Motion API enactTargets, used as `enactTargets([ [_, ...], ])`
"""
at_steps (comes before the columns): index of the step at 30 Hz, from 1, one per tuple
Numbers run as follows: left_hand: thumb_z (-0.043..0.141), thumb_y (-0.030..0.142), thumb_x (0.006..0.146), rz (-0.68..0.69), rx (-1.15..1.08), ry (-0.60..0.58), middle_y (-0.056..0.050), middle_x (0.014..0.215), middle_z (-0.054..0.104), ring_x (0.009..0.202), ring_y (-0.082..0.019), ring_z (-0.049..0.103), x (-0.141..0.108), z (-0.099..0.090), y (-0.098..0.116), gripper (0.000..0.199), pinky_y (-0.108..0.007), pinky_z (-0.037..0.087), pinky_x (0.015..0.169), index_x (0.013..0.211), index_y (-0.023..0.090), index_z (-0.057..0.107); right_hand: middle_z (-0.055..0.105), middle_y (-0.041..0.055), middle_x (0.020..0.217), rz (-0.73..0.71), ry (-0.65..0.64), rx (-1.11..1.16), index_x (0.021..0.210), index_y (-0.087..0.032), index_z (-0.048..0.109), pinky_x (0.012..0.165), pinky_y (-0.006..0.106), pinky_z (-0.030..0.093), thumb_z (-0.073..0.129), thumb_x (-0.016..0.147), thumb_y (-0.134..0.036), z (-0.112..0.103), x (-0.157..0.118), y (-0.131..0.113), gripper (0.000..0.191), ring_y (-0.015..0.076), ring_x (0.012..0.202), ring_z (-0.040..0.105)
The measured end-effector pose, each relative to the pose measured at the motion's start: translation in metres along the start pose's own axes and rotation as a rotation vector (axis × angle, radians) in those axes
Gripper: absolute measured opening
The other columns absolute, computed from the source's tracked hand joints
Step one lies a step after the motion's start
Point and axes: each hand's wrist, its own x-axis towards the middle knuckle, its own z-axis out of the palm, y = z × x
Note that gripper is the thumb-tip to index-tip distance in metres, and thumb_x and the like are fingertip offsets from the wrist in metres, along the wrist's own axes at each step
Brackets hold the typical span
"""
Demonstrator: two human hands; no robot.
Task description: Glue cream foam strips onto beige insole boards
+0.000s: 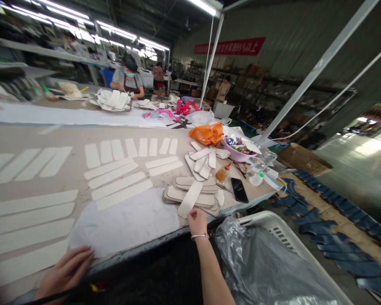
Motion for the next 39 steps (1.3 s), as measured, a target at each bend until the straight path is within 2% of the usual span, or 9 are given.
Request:
enactTargets([
  [7, 0.052, 0.031, 0.086, -0.041, -0.041, -0.088, -0.003, 0.098, 0.068, 0.088, -0.013, 0.067, 0.017, -0.03, 0.029, 0.019, -0.02, 0.054, 0.08, 0.094, 0.024, 0.068, 0.064, 0.0024, 0.062, 0.02, -0.031, 0.206, 0.07, -0.023, 0.052, 0.064, 0.035, 0.048, 0.058, 0.068, -0.041, 0.006, -0.009, -0.001, 0.02, 0.0225, 0.061, 0.064],
  [13, 0.059, 0.04, 0.081, -0.251, -0.288, -0.103, -0.003, 0.086, 0.071, 0.08, -0.015, 0.067, 0.039, -0.057, 0.045, 0.022, -0.021, 0.055, 0.072, 0.086, 0.023, 0.071, 0.06, 0.0019, 0.069, -0.027, 0.019, 0.577, 0.072, -0.021, 0.05, 0.064, 0.031, 0.049, 0.066, 0.066, -0.044, -0.002, -0.027, -0.026, 0.029, 0.0175, 0.063, 0.059],
  [17, 0.065, 0.052, 0.07, -0.43, -0.512, -0.338, -0.003, 0.088, 0.073, 0.082, -0.019, 0.067, 0.066, -0.044, 0.068, 0.032, -0.023, 0.055, 0.074, 0.084, 0.025, 0.074, 0.056, -0.0013, 0.069, -0.055, -0.006, 0.789, 0.072, -0.02, 0.049, 0.063, 0.026, 0.047, 0.069, 0.069, -0.035, 0.007, -0.051, -0.063, 0.025, 0.0127, 0.063, 0.055],
  [20, 0.067, 0.06, 0.062, -0.77, -0.715, -0.613, -0.006, 0.087, 0.073, 0.078, -0.021, 0.067, 0.091, -0.021, 0.098, 0.049, -0.026, 0.055, 0.071, 0.089, 0.02, 0.074, 0.056, -0.0019, 0.069, -0.062, -0.084, 0.879, 0.071, -0.019, 0.049, 0.064, 0.025, 0.046, 0.07, 0.07, -0.029, 0.026, -0.069, -0.085, 0.023, 0.0117, 0.064, 0.053],
  [22, 0.069, 0.063, 0.055, -0.947, -0.826, -0.672, -0.009, 0.084, 0.073, 0.07, -0.021, 0.066, 0.103, -0.007, 0.116, 0.059, -0.028, 0.054, 0.066, 0.092, 0.016, 0.073, 0.056, -0.0019, 0.068, -0.041, -0.129, 0.908, 0.069, -0.019, 0.048, 0.063, 0.025, 0.044, 0.069, 0.07, -0.026, 0.038, -0.08, -0.092, 0.022, 0.0115, 0.064, 0.053],
  [26, 0.073, 0.059, 0.053, -1.074, -0.958, -0.615, -0.011, 0.086, 0.072, 0.066, -0.019, 0.064, 0.109, 0.011, 0.128, 0.058, -0.027, 0.052, 0.059, 0.088, 0.014, 0.072, 0.057, -0.0026, 0.067, 0.004, -0.178, 0.913, 0.068, -0.019, 0.049, 0.06, 0.024, 0.042, 0.068, 0.066, -0.022, 0.049, -0.093, -0.099, 0.02, 0.0109, 0.061, 0.051],
  [32, 0.077, 0.046, 0.053, -1.156, -1.034, -0.493, -0.005, 0.076, 0.071, 0.065, -0.016, 0.06, 0.103, 0.028, 0.118, 0.037, -0.021, 0.047, 0.053, 0.075, 0.018, 0.072, 0.055, -0.0052, 0.061, -0.003, -0.269, 0.778, 0.065, -0.019, 0.051, 0.056, 0.022, 0.04, 0.065, 0.064, -0.018, 0.049, -0.089, -0.1, 0.014, 0.0093, 0.055, 0.049],
  [36, 0.08, 0.034, 0.047, -1.316, -1.159, -0.393, -0.002, 0.063, 0.067, 0.061, -0.015, 0.058, 0.102, 0.041, 0.111, 0.025, -0.02, 0.044, 0.048, 0.064, 0.019, 0.068, 0.057, -0.0055, 0.062, -0.062, -0.356, 0.559, 0.069, -0.02, 0.055, 0.054, 0.021, 0.042, 0.064, 0.067, -0.021, 0.044, -0.068, -0.09, 0.01, 0.0095, 0.055, 0.052],
  [39, 0.082, 0.033, 0.043, -1.356, -1.256, -0.336, 0.0, 0.058, 0.063, 0.059, -0.014, 0.056, 0.1, 0.042, 0.102, 0.029, -0.021, 0.046, 0.05, 0.061, 0.019, 0.065, 0.064, -0.0008, 0.083, -0.185, -0.211, 0.221, 0.091, -0.021, 0.059, 0.065, 0.026, 0.049, 0.064, 0.072, -0.021, 0.028, -0.033, -0.079, 0.02, 0.0129, 0.067, 0.058],
])
